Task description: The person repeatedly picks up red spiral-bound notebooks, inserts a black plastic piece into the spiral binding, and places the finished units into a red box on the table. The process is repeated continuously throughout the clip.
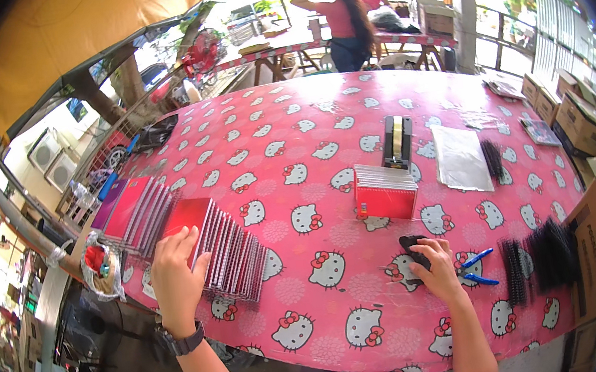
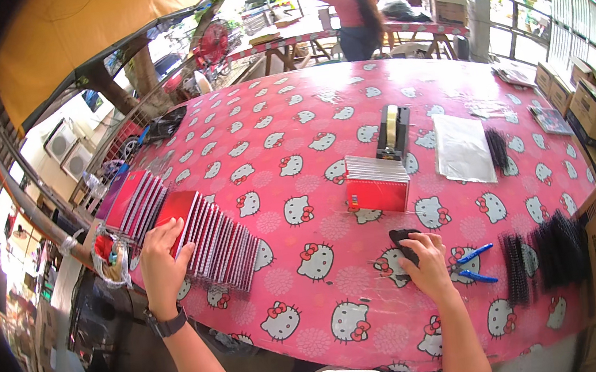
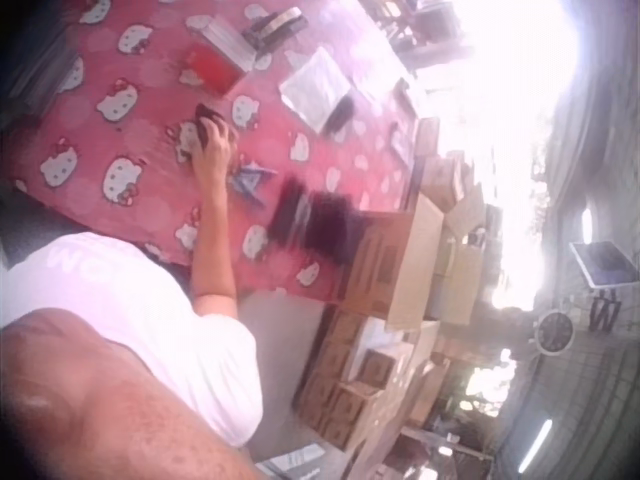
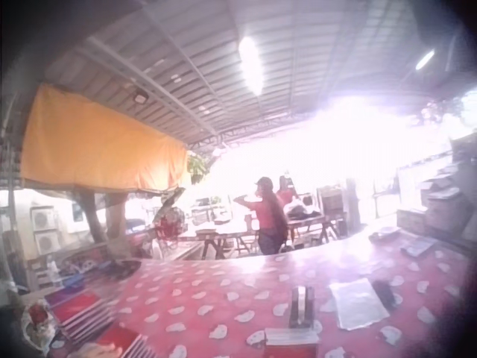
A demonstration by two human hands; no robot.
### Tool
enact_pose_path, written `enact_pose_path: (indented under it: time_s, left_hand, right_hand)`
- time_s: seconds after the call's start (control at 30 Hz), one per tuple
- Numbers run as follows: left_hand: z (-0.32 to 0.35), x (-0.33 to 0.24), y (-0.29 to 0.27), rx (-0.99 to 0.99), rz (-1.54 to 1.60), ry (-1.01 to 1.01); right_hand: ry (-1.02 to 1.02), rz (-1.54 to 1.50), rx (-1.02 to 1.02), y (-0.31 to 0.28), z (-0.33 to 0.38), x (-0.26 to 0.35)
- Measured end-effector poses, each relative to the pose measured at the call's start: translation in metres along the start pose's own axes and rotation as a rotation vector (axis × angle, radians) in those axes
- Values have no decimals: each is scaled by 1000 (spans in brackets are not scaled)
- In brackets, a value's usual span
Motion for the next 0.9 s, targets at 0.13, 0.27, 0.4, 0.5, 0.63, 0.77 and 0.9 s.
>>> enact_pose_path:
  time_s: [0.13, 0.27, 0.4, 0.5, 0.63, 0.77, 0.9]
  left_hand:
    - [-2, 3, 1, 9, 25, -14]
    - [-5, 2, 2, -96, -38, -33]
    - [-15, -48, 8, -345, 161, 87]
    - [-35, -117, 55, -247, 571, 244]
    - [-63, -188, 183, -31, 671, 544]
    - [-72, -216, 267, -68, 503, 684]
    - [-79, -219, 287, 67, 561, 589]
  right_hand:
    - [22, 33, 4, -1, 1, 4]
    - [5, 51, -15, -1, 2, 0]
    - [25, 97, -218, 11, -6, -31]
    - [179, 274, -336, -3, -7, -34]
    - [194, 284, -411, -12, -8, -26]
    - [188, 250, -386, -8, -10, -23]
    - [204, 104, -370, -11, -7, -19]
Point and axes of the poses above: each hand's wrist, its own z-axis away from the middle knuckle, its own y-axis out of the palm, x = y × z, the point moved 1 cm from there along -z, towards the middle knuckle, and after that the axes turned 4 degrees about z, right-handed, at the moved point
